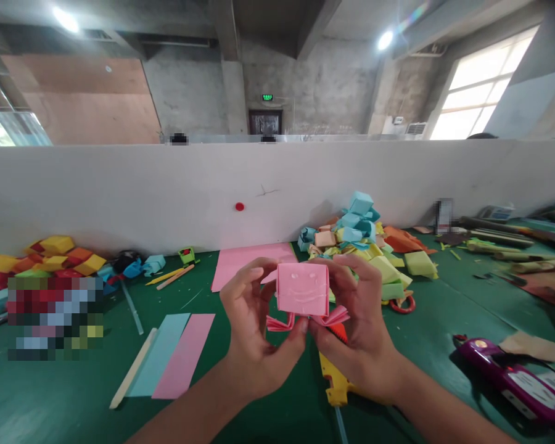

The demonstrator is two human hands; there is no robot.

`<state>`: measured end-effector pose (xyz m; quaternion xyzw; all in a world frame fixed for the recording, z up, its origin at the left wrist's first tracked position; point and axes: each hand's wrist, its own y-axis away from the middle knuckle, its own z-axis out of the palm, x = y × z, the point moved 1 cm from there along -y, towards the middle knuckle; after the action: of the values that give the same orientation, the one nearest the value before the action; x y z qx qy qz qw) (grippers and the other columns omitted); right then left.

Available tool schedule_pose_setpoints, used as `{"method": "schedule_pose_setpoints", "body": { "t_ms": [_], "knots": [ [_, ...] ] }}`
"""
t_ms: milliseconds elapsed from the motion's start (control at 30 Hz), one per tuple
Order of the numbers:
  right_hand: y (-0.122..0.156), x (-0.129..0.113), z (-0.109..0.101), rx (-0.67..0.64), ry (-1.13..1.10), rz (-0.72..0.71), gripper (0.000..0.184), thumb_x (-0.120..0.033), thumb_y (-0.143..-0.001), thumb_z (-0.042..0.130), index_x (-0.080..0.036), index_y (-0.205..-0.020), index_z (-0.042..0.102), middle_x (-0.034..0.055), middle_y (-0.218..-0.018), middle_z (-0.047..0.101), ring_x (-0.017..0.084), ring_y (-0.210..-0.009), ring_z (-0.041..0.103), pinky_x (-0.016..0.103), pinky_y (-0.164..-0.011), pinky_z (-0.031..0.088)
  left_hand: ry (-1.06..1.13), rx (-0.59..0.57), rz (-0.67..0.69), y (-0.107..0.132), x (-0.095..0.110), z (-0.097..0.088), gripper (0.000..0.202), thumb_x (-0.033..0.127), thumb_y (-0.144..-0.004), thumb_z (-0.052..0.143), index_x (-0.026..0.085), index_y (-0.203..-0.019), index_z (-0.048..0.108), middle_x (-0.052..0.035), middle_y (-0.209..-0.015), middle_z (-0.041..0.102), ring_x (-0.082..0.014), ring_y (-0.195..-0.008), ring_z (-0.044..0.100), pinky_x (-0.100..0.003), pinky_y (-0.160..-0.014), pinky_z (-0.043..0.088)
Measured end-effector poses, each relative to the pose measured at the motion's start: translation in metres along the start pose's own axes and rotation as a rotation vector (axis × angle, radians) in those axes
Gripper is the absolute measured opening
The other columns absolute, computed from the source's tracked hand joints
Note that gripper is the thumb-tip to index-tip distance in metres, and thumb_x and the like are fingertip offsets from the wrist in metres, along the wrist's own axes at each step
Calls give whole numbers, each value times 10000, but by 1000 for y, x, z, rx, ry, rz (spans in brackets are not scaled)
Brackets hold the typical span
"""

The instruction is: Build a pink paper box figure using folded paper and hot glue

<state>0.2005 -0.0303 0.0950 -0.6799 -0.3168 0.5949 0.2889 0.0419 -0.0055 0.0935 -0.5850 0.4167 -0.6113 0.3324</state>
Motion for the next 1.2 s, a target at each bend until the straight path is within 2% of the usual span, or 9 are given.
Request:
{"method": "schedule_pose_setpoints", "body": {
  "t_ms": [167, 300, 400, 533, 667, 800, 900, 1000, 1200],
  "knots": [
    [-2, 2, -8, -135, 19, 15, 864, -54, -810, 661, -389, -1479, 229, 107, -1478, 419, 315, -1382, 477, 569, -1106, 484, -21, -41, 61, -3, -4, -4, 743, 6, -791, 676, 249, -1411, 346, -138, -1376, 457, -249, -1219, 568, -444, -940, 603],
    [-5, 5, -16, -138, 52, -9, 825, -101, -817, 712, -413, -1440, 272, 96, -1426, 463, 305, -1324, 541, 550, -1054, 535, 10, -94, 104, -3, -16, -6, 806, -13, -784, 687, 263, -1446, 319, -131, -1390, 460, -262, -1269, 542, -464, -970, 591],
    [-9, 10, -29, -106, 133, -55, 779, -114, -837, 707, -410, -1426, 290, 88, -1351, 528, 295, -1256, 588, 545, -1001, 569, -5, -186, 124, -1, -29, -10, 890, 11, -806, 713, 300, -1507, 245, -141, -1479, 390, -299, -1357, 483, -490, -984, 589],
    [-19, 30, -77, -6, 376, -172, 772, -148, -843, 723, -382, -1434, 284, 87, -1303, 556, 287, -1182, 636, 538, -966, 585, -203, -315, 16, 8, -44, -22, 885, 98, -863, 699, 299, -1548, 176, -170, -1548, 324, -338, -1436, 405, -517, -1017, 574],
    [-42, 66, -153, 183, 963, -226, 652, -318, -762, 809, -269, -1327, 489, 146, -1397, 447, 352, -1312, 532, 509, -969, 583, -439, -482, -230, 30, -56, -38, 786, 164, -880, 651, 312, -1524, 226, -179, -1497, 407, -319, -1223, 594, -518, -922, 613],
    [-71, 104, -211, 212, 1065, -158, 740, -314, -727, 804, -228, -1362, 432, 181, -1409, 474, 342, -1254, 559, 505, -993, 556, -533, -563, -265, 52, -68, -44, 709, 118, -854, 632, 293, -1460, 310, -171, -1453, 472, -350, -1259, 584, -562, -944, 597],
    [-76, 128, -228, 187, 1122, -93, 694, -288, -738, 787, -233, -1342, 449, 185, -1384, 535, 352, -1243, 545, 506, -1030, 514, -541, -595, -219, 62, -73, -42, 683, 71, -824, 628, 274, -1418, 357, -166, -1436, 506, -356, -1318, 545, -596, -1007, 561],
    [-65, 145, -234, 149, 1157, -33, 669, -254, -743, 771, -249, -1330, 450, 169, -1337, 594, 362, -1214, 547, 519, -1051, 476, -531, -634, -215, 69, -75, -39, 672, 32, -815, 612, 264, -1404, 385, -157, -1424, 527, -340, -1326, 542, -592, -1036, 547],
    [-42, 160, -242, 121, 1194, 53, 619, -306, -765, 764, -280, -1307, 465, 139, -1313, 610, 383, -1248, 492, 560, -1081, 408, -516, -652, -231, 74, -75, -38, 656, 18, -828, 598, 260, -1401, 389, -151, -1422, 527, -324, -1327, 541, -576, -1045, 546]
  ]
}}
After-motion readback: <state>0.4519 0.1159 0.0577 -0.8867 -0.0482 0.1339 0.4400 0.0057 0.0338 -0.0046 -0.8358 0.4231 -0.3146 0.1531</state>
